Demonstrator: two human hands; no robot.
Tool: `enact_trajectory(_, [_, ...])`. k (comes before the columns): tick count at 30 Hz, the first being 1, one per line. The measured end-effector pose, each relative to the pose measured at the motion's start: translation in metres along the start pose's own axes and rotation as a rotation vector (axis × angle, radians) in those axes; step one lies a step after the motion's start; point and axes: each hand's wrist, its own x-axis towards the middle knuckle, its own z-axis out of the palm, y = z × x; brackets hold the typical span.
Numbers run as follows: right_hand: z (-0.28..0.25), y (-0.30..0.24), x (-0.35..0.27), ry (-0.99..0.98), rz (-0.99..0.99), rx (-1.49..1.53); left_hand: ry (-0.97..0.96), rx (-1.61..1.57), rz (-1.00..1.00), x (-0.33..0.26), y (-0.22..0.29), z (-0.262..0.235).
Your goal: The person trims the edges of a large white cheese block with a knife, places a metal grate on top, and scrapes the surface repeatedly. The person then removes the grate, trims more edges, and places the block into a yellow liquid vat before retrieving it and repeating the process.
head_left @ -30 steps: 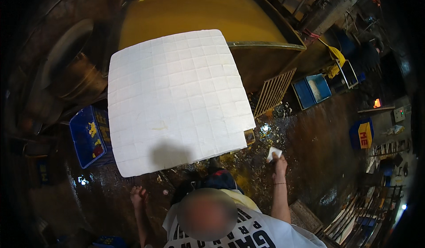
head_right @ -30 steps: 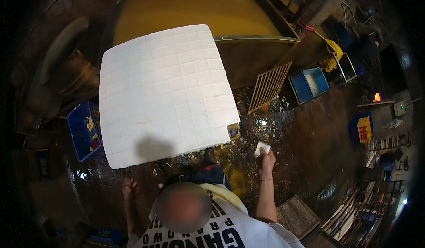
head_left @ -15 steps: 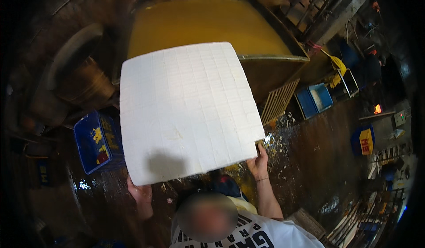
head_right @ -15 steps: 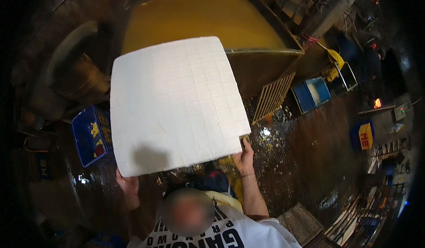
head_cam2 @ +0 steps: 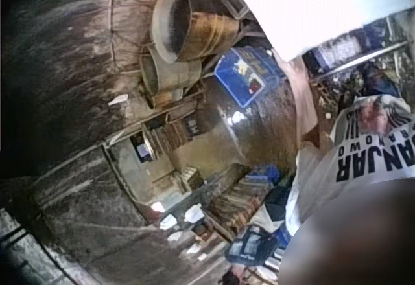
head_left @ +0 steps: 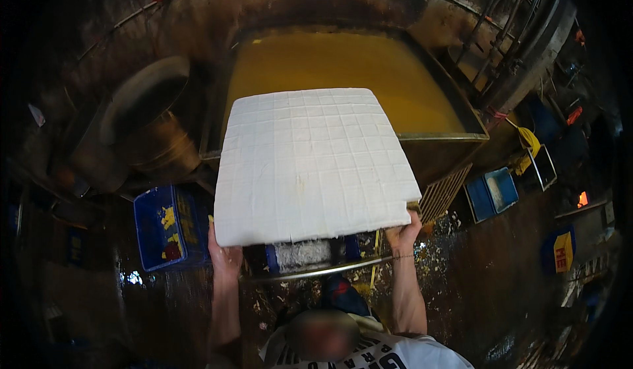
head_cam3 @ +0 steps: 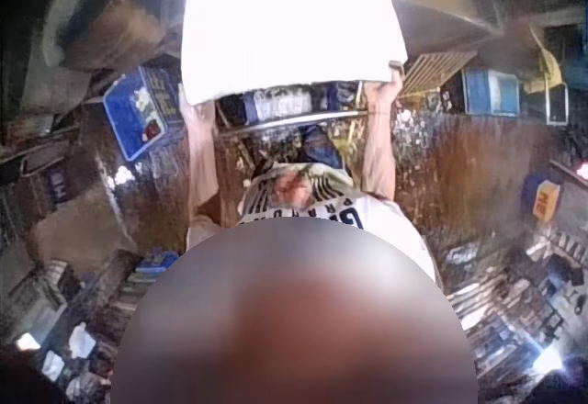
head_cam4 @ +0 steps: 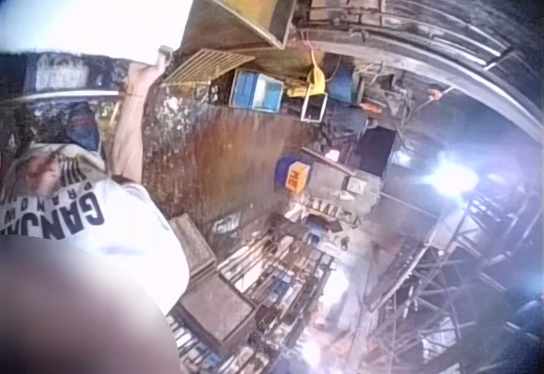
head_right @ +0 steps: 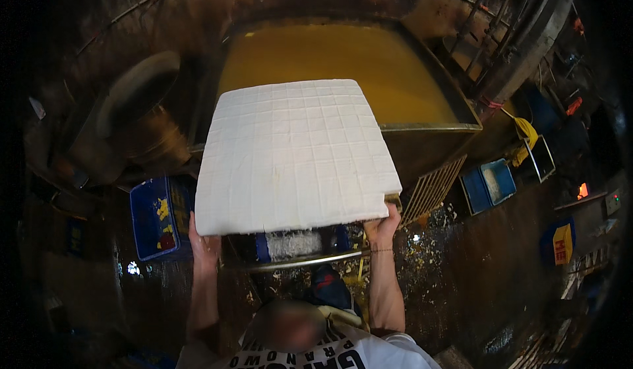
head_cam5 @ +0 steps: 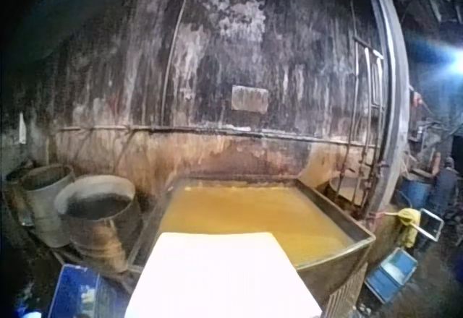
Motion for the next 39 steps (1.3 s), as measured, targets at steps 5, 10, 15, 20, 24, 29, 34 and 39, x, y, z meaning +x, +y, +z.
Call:
enact_trajectory(5, [0.028,-0.008,0.112,-0.052,-0.035,0.014,0.126,-0.115,0.094,0.098,-0.010,0.060])
enact_trajectory(10, [0.039,-0.011,0.180,0.030,-0.024,0.016,0.175,-0.071,0.109,0.167,-0.032,0.085])
enact_trajectory(15, [0.038,-0.019,0.216,0.166,-0.029,0.010,0.169,-0.041,0.066,0.215,-0.053,0.092])
enact_trajectory(20, [0.059,-0.027,0.232,0.212,-0.015,-0.091,0.013,-0.041,-0.081,0.240,-0.055,0.077])
enact_trajectory(24, [0.092,-0.041,0.258,0.316,-0.151,-0.214,0.434,0.697,0.054,0.225,-0.059,0.110])
enact_trajectory(29, [0.132,-0.063,0.320,0.240,-0.132,-0.369,0.212,2.224,0.609,0.168,-0.041,0.037])
enact_trajectory(34, [0.177,-0.052,0.381,0.038,-0.107,-0.590,0.154,1.905,0.051,0.138,-0.014,0.022])
enact_trajectory(39, [0.204,-0.018,0.463,0.166,-0.296,-0.775,0.128,1.386,0.184,0.164,-0.046,-0.056])
